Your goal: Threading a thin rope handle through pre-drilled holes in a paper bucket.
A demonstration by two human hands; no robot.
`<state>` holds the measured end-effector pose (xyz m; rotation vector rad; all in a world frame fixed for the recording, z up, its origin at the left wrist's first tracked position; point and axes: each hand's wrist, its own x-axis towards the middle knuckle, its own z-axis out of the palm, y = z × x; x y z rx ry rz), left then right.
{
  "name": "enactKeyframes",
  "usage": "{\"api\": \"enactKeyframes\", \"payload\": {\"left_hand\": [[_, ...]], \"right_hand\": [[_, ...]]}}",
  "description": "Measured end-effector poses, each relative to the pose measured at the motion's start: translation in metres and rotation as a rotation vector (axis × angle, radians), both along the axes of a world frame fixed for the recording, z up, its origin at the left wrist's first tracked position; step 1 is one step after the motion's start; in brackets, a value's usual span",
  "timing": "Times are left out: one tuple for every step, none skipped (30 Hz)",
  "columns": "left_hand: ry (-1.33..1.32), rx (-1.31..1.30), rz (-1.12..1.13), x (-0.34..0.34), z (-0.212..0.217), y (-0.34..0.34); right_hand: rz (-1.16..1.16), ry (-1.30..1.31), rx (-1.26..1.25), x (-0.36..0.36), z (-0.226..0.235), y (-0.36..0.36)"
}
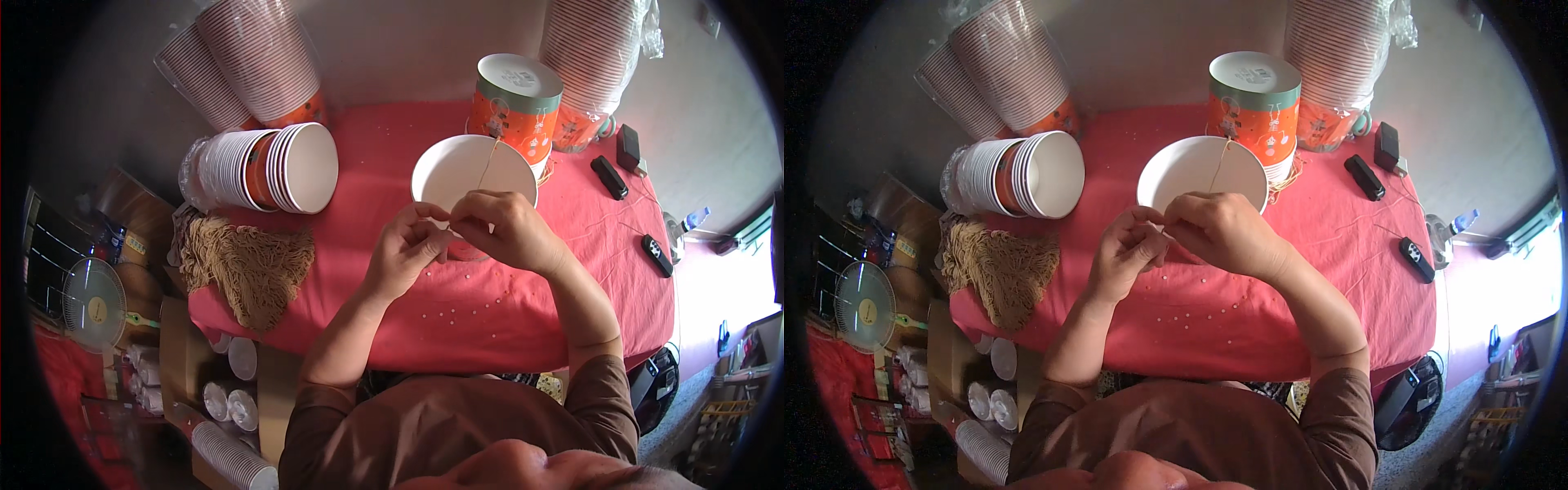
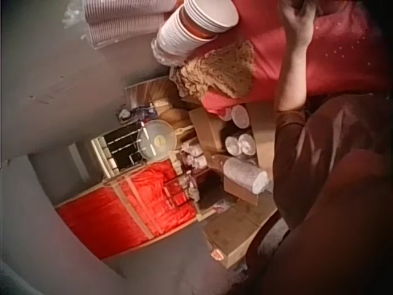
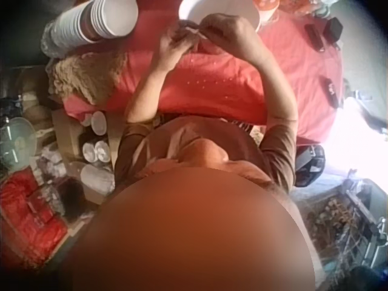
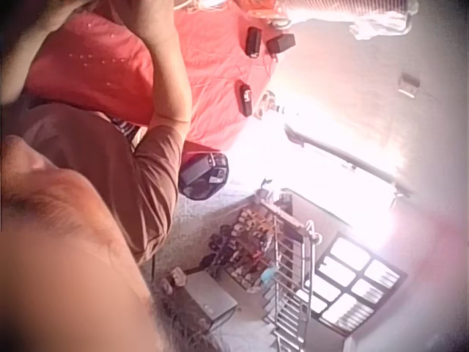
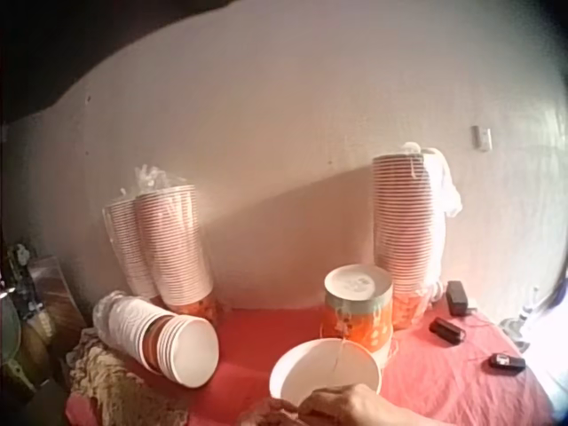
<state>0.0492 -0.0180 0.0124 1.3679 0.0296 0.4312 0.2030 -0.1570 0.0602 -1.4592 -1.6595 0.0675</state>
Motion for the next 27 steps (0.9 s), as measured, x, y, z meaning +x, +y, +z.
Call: {"api": "enactKeyframes", "payload": {"left_hand": [[-0.014, 0.077, 0.062, 0.0012, -0.0003, -0.0022], [-0.029, 0.154, 0.125, 0.0017, -0.0004, -0.0037], [-0.028, 0.153, 0.125, 0.0012, 0.0002, -0.0045], [-0.016, 0.179, 0.156, 0.0009, 0.0013, -0.0052], [-0.004, 0.206, 0.186, 0.0007, 0.0019, -0.0054], [-0.004, 0.206, 0.186, 0.0009, 0.0011, -0.0048], [-0.012, 0.221, 0.21, 0.0011, -0.0006, -0.004], [-0.02, 0.236, 0.235, 0.0011, -0.0015, -0.0035], [-0.02, 0.237, 0.234, 0.0009, -0.001, -0.0034], [-0.02, 0.236, 0.246, 0.0004, -0.0002, -0.003], [-0.02, 0.236, 0.258, 0.0001, 0.0004, -0.0027], [-0.02, 0.236, 0.259, 0.0004, -0.0009, -0.0019], [-0.033, 0.238, 0.265, 0.001, -0.0035, -0.0008], [-0.047, 0.24, 0.27, 0.0014, -0.0044, -0.0004], [-0.047, 0.24, 0.271, 0.0016, -0.0039, -0.001], [-0.066, 0.24, 0.287, 0.0025, -0.0024, -0.0022], [-0.085, 0.241, 0.302, 0.003, -0.0016, -0.003], [-0.085, 0.241, 0.302, 0.0028, -0.0017, -0.0034], [-0.074, 0.276, 0.322, 0.0023, -0.0017, -0.0038], [-0.064, 0.311, 0.341, 0.0019, -0.0017, -0.004], [-0.064, 0.311, 0.342, 0.0016, -0.0015, -0.0036], [-0.063, 0.343, 0.343, 0.001, -0.0015, -0.0031], [-0.062, 0.374, 0.344, 0.0006, -0.0016, -0.0028], [-0.062, 0.374, 0.344, 0.0002, -0.0009, -0.0034], [-0.062, 0.389, 0.35, -0.0003, 0.0004, -0.0044], [-0.062, 0.404, 0.356, -0.0004, 0.0011, -0.0051], [-0.063, 0.404, 0.356, 0.0002, 0.0011, -0.0054]], "right_hand": [[-0.02, 0.016, 0.012, 0.0002, 0.0006, -0.0003], [-0.04, 0.032, 0.025, 0.0004, 0.0012, -0.0005], [-0.039, 0.032, 0.024, 0.0005, 0.0018, -0.0008], [-0.041, 0.028, 0.02, 0.0008, 0.0025, -0.001], [-0.043, 0.024, 0.017, 0.0011, 0.0029, -0.001], [-0.043, 0.024, 0.017, 0.0014, 0.0028, -0.0008], [-0.052, 0.027, 0.013, 0.0015, 0.0023, -0.0008], [-0.061, 0.031, 0.008, 0.0016, 0.0022, -0.0009], [-0.062, 0.03, 0.008, 0.0018, 0.0025, -0.0014], [-0.078, 0.033, 0.002, 0.0021, 0.0031, -0.0015], [-0.094, 0.036, -0.004, 0.0025, 0.0035, -0.0015], [-0.092, 0.036, -0.003, 0.0031, 0.0035, -0.0014], [-0.087, 0.032, -0.001, 0.0035, 0.0032, -0.0016], [-0.081, 0.027, 0.001, 0.0036, 0.0031, -0.0016], [-0.08, 0.027, 0.001, 0.0032, 0.0032, -0.0014], [-0.08, 0.026, -0.005, 0.0031, 0.0031, -0.0012], [-0.08, 0.025, -0.012, 0.003, 0.003, -0.0011], [-0.08, 0.025, -0.012, 0.003, 0.0026, -0.0012], [-0.079, 0.024, -0.01, 0.003, 0.0022, -0.0011], [-0.078, 0.022, -0.008, 0.003, 0.0021, -0.0009], [-0.077, 0.022, -0.008, 0.003, 0.0026, -0.0009], [-0.074, 0.015, -0.014, 0.0029, 0.0032, -0.0011], [-0.071, 0.007, -0.02, 0.0028, 0.0034, -0.0012], [-0.071, 0.007, -0.02, 0.0027, 0.0032, -0.0011], [-0.067, 0.008, -0.019, 0.0026, 0.0029, -0.0009], [-0.063, 0.009, -0.018, 0.0025, 0.0026, -0.0008], [-0.063, 0.009, -0.018, 0.0025, 0.0025, -0.0008]]}}
